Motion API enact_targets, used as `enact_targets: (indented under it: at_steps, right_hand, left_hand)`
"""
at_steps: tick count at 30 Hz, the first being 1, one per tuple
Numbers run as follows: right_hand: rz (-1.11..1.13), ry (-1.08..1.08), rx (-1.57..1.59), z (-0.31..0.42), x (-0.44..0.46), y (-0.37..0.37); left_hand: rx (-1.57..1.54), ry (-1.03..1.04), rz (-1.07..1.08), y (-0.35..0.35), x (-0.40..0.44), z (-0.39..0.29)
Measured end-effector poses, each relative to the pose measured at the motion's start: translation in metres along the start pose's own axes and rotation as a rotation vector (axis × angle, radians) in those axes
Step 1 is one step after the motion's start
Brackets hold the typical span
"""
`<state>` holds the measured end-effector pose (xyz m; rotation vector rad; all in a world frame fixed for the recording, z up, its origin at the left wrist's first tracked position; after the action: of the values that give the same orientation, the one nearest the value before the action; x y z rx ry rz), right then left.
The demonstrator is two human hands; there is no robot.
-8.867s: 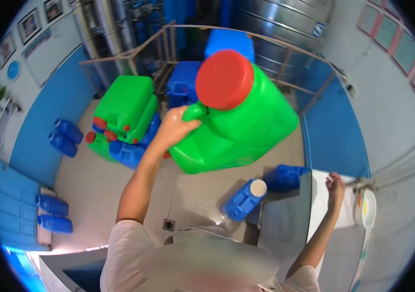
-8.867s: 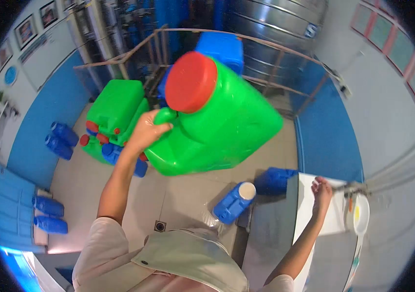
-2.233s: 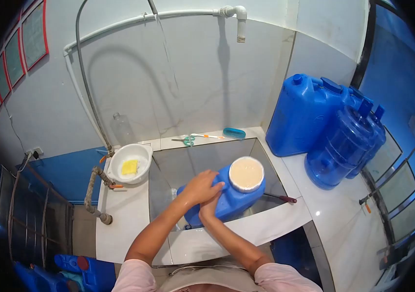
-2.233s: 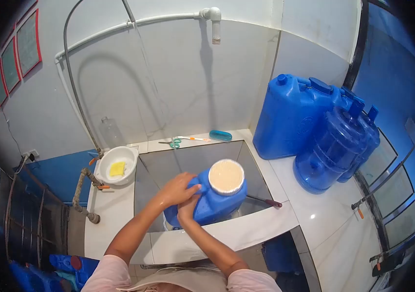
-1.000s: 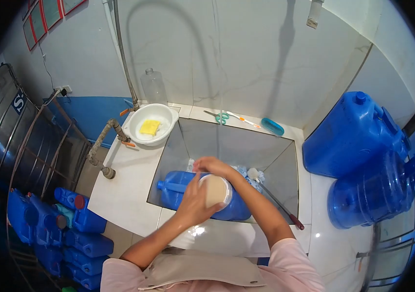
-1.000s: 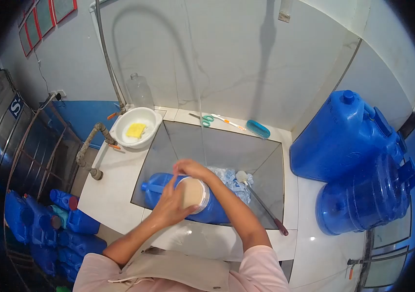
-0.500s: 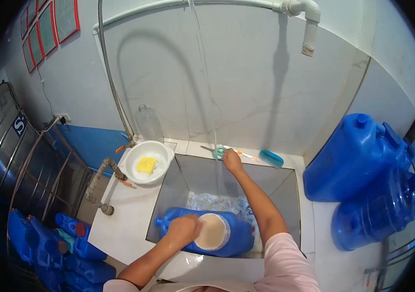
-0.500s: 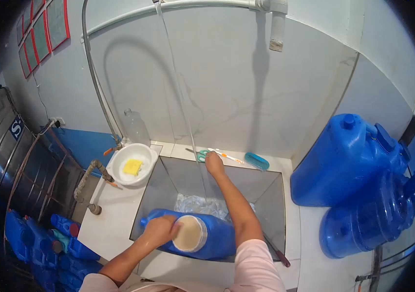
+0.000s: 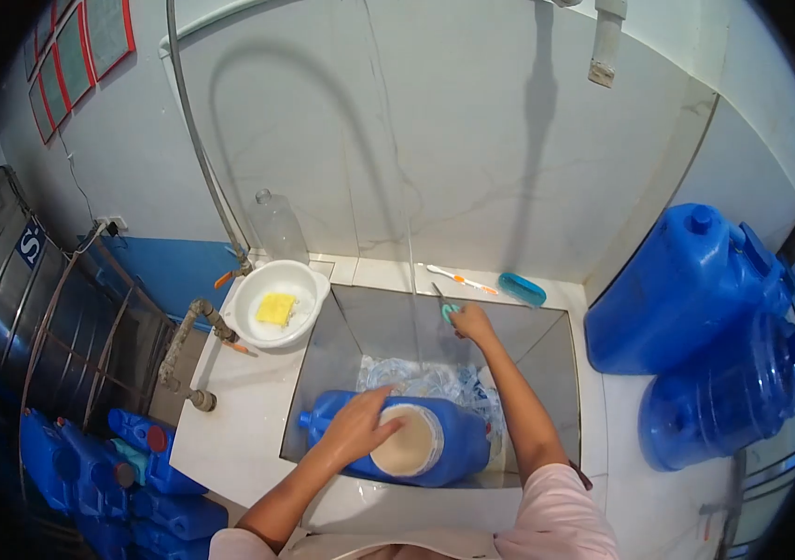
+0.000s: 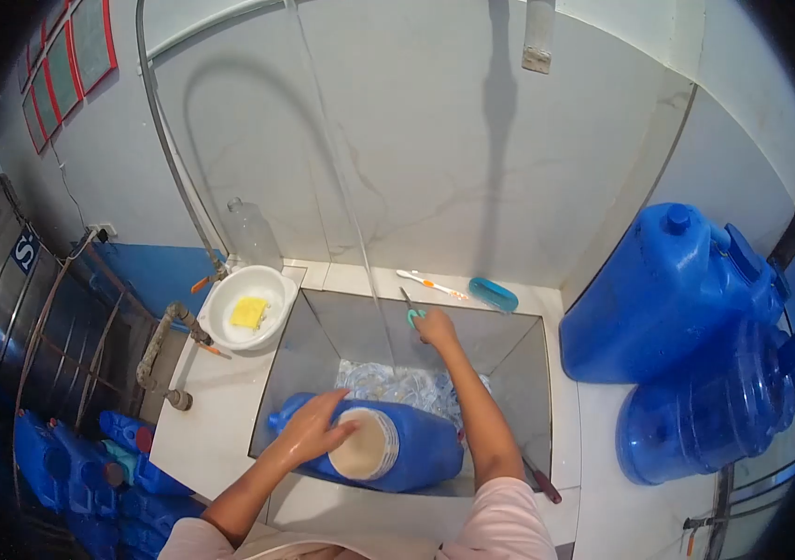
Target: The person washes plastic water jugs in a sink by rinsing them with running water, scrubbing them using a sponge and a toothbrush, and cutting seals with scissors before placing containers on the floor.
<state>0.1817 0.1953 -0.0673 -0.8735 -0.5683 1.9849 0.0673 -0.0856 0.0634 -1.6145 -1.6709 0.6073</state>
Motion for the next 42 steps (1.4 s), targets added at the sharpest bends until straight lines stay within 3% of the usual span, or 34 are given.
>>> enact_targets:
  at_steps: [1,3,4,6,7,8,10,11,12,14,15,17,18,20,21,23,24,26,27,28,30,32,34,35,37,42]
  right_hand:
    - [0.003,0.007,0.001,-0.01,-0.019,0.005]
    - [-0.088,-0.057,0.594,-0.029,-0.068,0.007]
    - [-0.061,-0.089,0.661,-0.032,-0.092,0.015]
    - [-0.057,-0.163,0.819,-0.021,-0.151,0.022]
    - [-0.073,-0.198,0.903,-0.008,-0.186,0.028]
    - [-0.073,-0.239,0.814,0.0,-0.21,0.037]
    - [-0.084,-0.403,0.771,0.034,-0.247,0.054]
    - [-0.09,-0.518,0.821,0.054,-0.261,0.062]
    - [-0.091,-0.514,0.826,0.063,-0.264,0.073]
    - [-0.373,-0.424,0.341,0.074,-0.261,0.064]
    - [-0.376,-0.427,0.341,0.08,-0.257,0.058]
    - [-0.207,-0.37,0.212,0.092,-0.239,0.064]
    - [-0.204,-0.371,0.209,0.092,-0.228,0.066]
    - [0.102,-0.494,0.453,0.111,-0.202,0.098]
    - [0.106,-0.498,0.454,0.131,-0.198,0.089]
    - [0.455,-0.47,0.124,0.172,-0.212,0.113]
    - [0.466,-0.478,0.127,0.18,-0.22,0.114]
    - [0.381,-0.662,0.371,0.212,-0.237,0.096]
    - [0.304,-0.603,0.671,0.206,-0.239,0.086]
    - [0.32,-0.619,0.66,0.204,-0.244,0.087]
    - [0.047,-0.674,0.673,0.187,-0.25,0.054]
    - [0.206,-0.601,0.663,0.177,-0.279,0.057]
    - [0.577,-0.431,0.688,0.16,-0.306,0.097]
    - [0.566,-0.431,0.692,0.157,-0.314,0.099]
    - [0.772,-0.302,0.99,0.157,-0.332,0.118]
    - [0.801,-0.247,1.215,0.149,-0.326,0.124]
  left_hand:
    - [-0.004,-0.002,0.006,0.011,0.0,0.006]
    - [-0.237,0.134,0.069,0.039,0.001,-0.003]
    - [-0.243,0.135,0.074,0.043,-0.004,-0.004]
    - [-0.214,-0.146,0.017,0.041,-0.013,0.021]
    - [-0.209,-0.192,-0.011,0.036,-0.015,0.02]
    - [-0.215,-0.191,-0.012,0.037,-0.02,0.019]
    - [-0.089,-0.46,0.011,0.041,-0.033,0.049]
    - [-0.074,-0.424,-0.043,0.042,-0.038,0.052]
    - [-0.071,-0.426,-0.038,0.045,-0.045,0.052]
    - [-0.115,-0.477,-0.092,0.042,-0.054,0.054]
    - [-0.114,-0.474,-0.095,0.041,-0.055,0.048]
    - [-0.447,-0.705,-0.012,0.058,-0.072,0.053]
    - [-0.45,-0.708,-0.014,0.063,-0.077,0.056]
    - [-0.769,-0.823,-0.02,0.086,-0.093,0.071]
    - [-0.767,-0.824,-0.025,0.08,-0.097,0.068]
    - [-1.15,-0.845,0.033,0.086,-0.112,0.046]
    - [-1.145,-0.853,0.02,0.085,-0.116,0.057]
    - [-0.858,-0.585,-0.446,0.024,-0.11,0.091]
    - [-0.988,-0.59,-0.481,0.001,-0.112,0.079]
    - [-1.12,-0.585,-0.517,-0.024,-0.111,0.065]
    - [-1.05,-0.498,-0.588,-0.054,-0.108,0.074]
    - [-0.881,-0.32,-0.6,-0.086,-0.098,0.058]
    - [-0.828,-0.299,-0.604,-0.094,-0.093,0.05]
    - [-0.881,-0.283,-0.583,-0.091,-0.088,0.048]
    - [-0.942,-0.266,-0.549,-0.085,-0.08,0.041]
    - [-1.046,-0.277,-0.503,-0.073,-0.073,0.031]
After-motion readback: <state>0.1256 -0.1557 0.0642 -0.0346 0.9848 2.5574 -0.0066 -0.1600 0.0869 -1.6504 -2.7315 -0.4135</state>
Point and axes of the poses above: each hand's wrist, its own x-axis towards the middle knuckle, its own y-axis out of the palm, z = x × y, the point moved 10 cm from there along x, towards the middle knuckle, and after that the axes turned 2 degrees about z, right-handed, at the moved point
